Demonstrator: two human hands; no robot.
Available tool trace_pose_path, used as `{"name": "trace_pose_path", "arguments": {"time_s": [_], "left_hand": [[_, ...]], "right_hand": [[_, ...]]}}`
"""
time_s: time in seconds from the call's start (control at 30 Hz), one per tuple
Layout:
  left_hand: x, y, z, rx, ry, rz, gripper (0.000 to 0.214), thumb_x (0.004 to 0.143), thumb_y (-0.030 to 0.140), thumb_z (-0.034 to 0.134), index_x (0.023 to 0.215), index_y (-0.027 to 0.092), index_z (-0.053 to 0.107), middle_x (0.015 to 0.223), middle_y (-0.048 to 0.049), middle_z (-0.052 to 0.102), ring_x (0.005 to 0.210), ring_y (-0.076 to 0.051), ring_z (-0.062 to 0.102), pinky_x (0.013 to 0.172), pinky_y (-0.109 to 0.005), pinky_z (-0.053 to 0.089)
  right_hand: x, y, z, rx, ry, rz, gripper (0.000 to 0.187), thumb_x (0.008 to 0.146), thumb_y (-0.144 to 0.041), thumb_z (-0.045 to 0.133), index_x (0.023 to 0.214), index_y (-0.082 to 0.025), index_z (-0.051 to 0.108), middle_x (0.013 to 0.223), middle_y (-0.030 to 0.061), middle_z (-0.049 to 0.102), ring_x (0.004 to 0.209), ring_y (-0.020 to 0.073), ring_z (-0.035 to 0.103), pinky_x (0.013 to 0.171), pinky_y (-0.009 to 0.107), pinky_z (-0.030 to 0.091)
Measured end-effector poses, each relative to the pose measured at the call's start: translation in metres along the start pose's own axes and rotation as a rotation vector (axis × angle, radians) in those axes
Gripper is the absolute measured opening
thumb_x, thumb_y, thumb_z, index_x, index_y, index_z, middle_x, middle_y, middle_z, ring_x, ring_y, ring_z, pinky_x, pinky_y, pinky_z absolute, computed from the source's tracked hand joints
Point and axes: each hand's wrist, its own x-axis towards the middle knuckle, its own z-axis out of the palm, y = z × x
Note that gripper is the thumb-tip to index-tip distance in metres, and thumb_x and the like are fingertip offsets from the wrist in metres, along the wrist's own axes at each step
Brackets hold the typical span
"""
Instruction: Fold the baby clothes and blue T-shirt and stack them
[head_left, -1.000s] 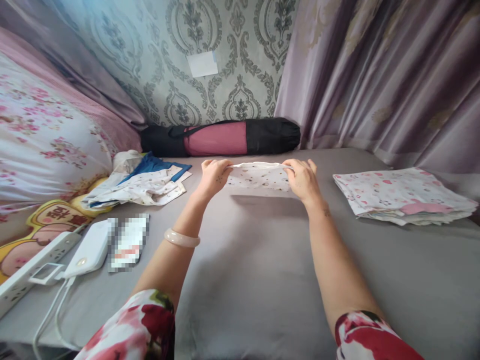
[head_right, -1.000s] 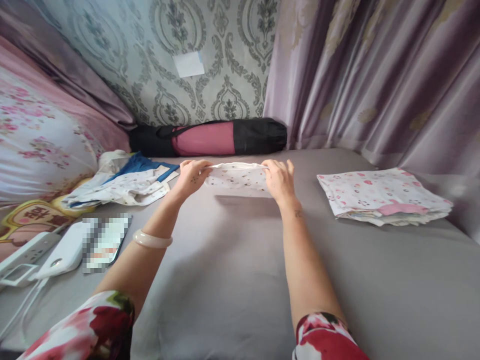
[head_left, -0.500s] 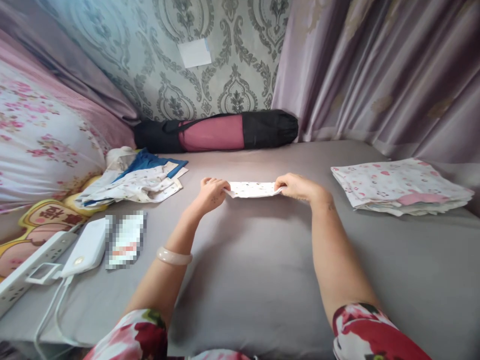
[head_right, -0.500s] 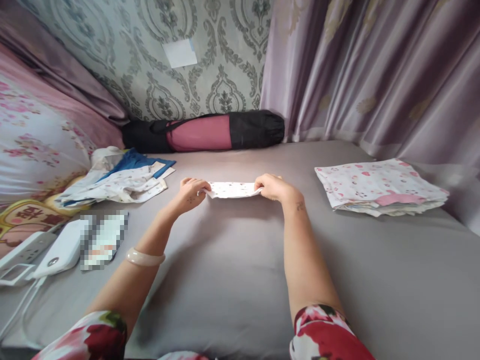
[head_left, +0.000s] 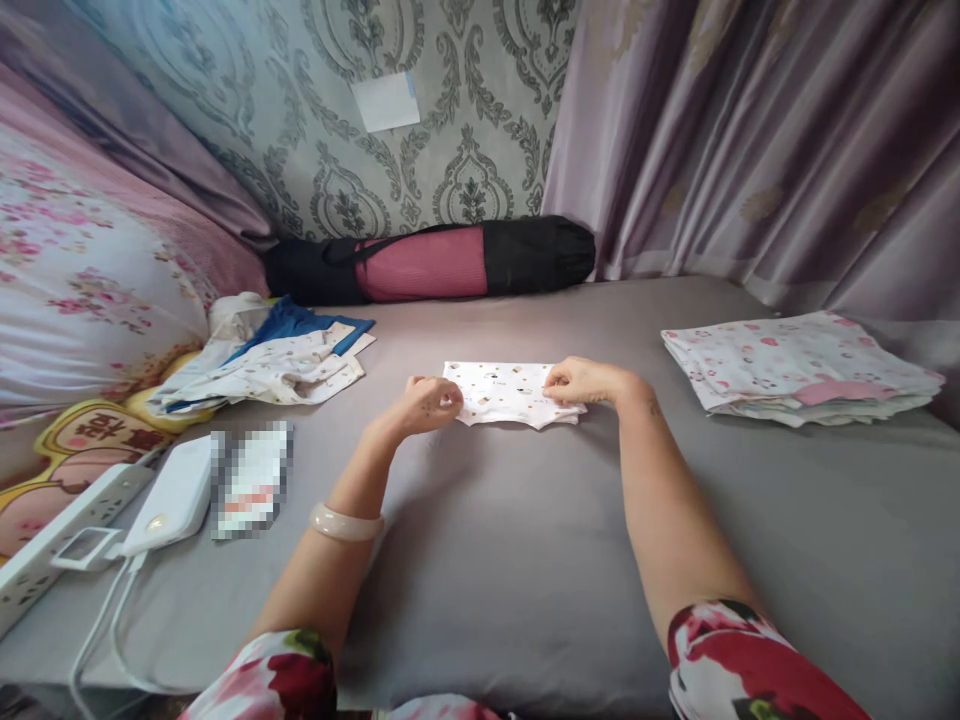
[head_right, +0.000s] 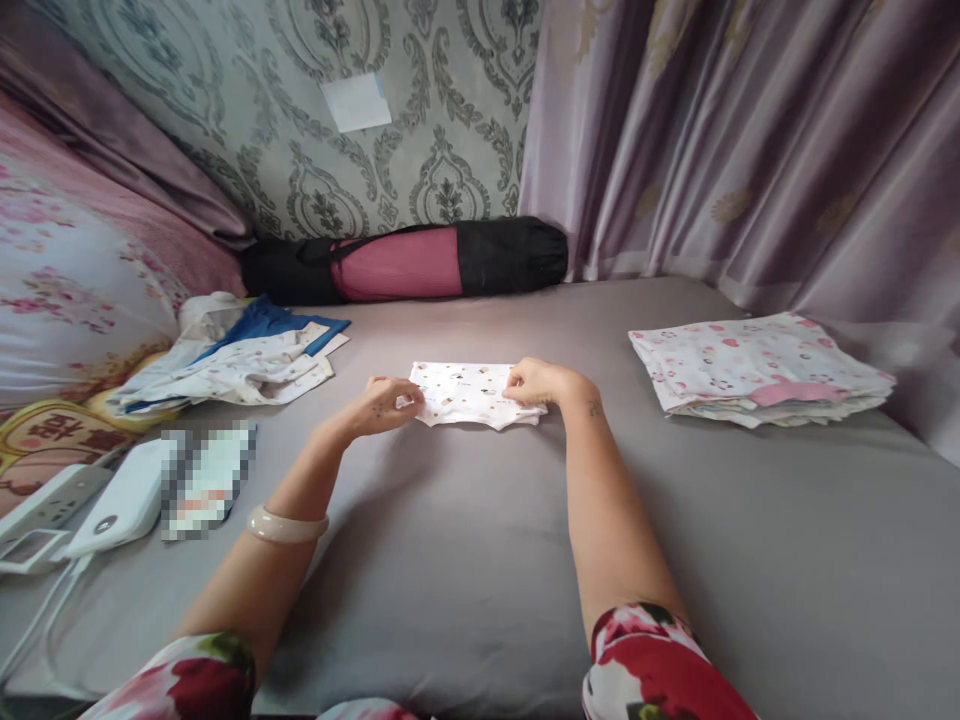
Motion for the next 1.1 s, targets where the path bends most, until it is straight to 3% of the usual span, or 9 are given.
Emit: {"name": "trace_pose_path", "arguments": {"time_s": [0.07,0.17,0.3,0.4,0.57,0.83,1.1], "left_hand": [[0.009,0.008,0.002,-0.024,0.092,-0.032,0.024,0.088,0.026,0.043,0.087,0.023,0.067,0.096,-0.0028,0.073,0.092,-0.02,0.064,0.097,-0.039,0.038],[0.026,0.019,0.015,-0.002,0.234,-0.068,0.028,0.093,0.026,0.04,0.108,0.023,0.064,0.118,-0.0065,0.068,0.111,-0.023,0.06,0.101,-0.041,0.037],[0.043,0.033,0.038,0.036,0.212,-0.027,0.041,0.095,0.024,0.039,0.136,0.024,0.046,0.148,-0.0078,0.048,0.141,-0.024,0.036,0.115,-0.049,0.023],[0.047,0.039,0.051,0.068,0.169,-0.048,0.046,0.096,0.023,0.036,0.142,0.02,0.04,0.154,-0.0095,0.04,0.147,-0.025,0.026,0.119,-0.051,0.017],[0.047,0.038,0.065,0.13,0.152,-0.051,0.049,0.099,0.026,0.027,0.145,0.015,0.038,0.154,-0.0135,0.038,0.146,-0.026,0.029,0.119,-0.051,0.017],[0.048,0.034,0.068,0.143,0.143,-0.045,0.05,0.1,0.03,0.026,0.146,0.014,0.039,0.154,-0.0128,0.038,0.144,-0.027,0.032,0.119,-0.051,0.019],[0.047,0.031,0.07,0.152,0.24,-0.009,0.046,0.102,0.032,0.026,0.141,0.018,0.045,0.15,-0.0102,0.046,0.14,-0.025,0.04,0.116,-0.049,0.027]], "right_hand": [[0.006,-0.008,0.006,-0.025,0.137,-0.01,0.024,0.09,-0.025,0.048,0.096,-0.019,0.071,0.094,0.0064,0.073,0.085,0.0185,0.065,0.07,0.025,0.044],[0.02,-0.024,0.024,-0.06,0.339,-0.036,0.035,0.097,-0.025,0.037,0.121,-0.019,0.062,0.126,0.0111,0.065,0.116,0.022,0.059,0.093,0.03,0.043],[0.038,-0.041,0.058,-0.145,0.415,-0.095,0.05,0.1,-0.028,0.028,0.147,-0.012,0.038,0.157,0.014,0.032,0.147,0.0234,0.024,0.117,0.043,0.022],[0.047,-0.042,0.08,-0.169,0.454,-0.114,0.054,0.101,-0.028,0.022,0.15,-0.009,0.032,0.16,0.0137,0.026,0.149,0.0229,0.017,0.12,0.046,0.012],[0.054,-0.035,0.098,-0.176,0.495,-0.115,0.056,0.1,-0.029,0.019,0.15,-0.009,0.035,0.157,0.0125,0.032,0.147,0.0217,0.024,0.121,0.044,0.011],[0.055,-0.033,0.101,-0.197,0.5,-0.113,0.057,0.1,-0.029,0.018,0.15,-0.007,0.035,0.156,0.0133,0.034,0.146,0.0211,0.026,0.121,0.043,0.012],[0.055,-0.029,0.095,-0.191,0.422,-0.102,0.059,0.098,-0.028,0.017,0.151,-0.007,0.033,0.158,0.0118,0.031,0.147,0.0203,0.024,0.121,0.043,0.013]]}}
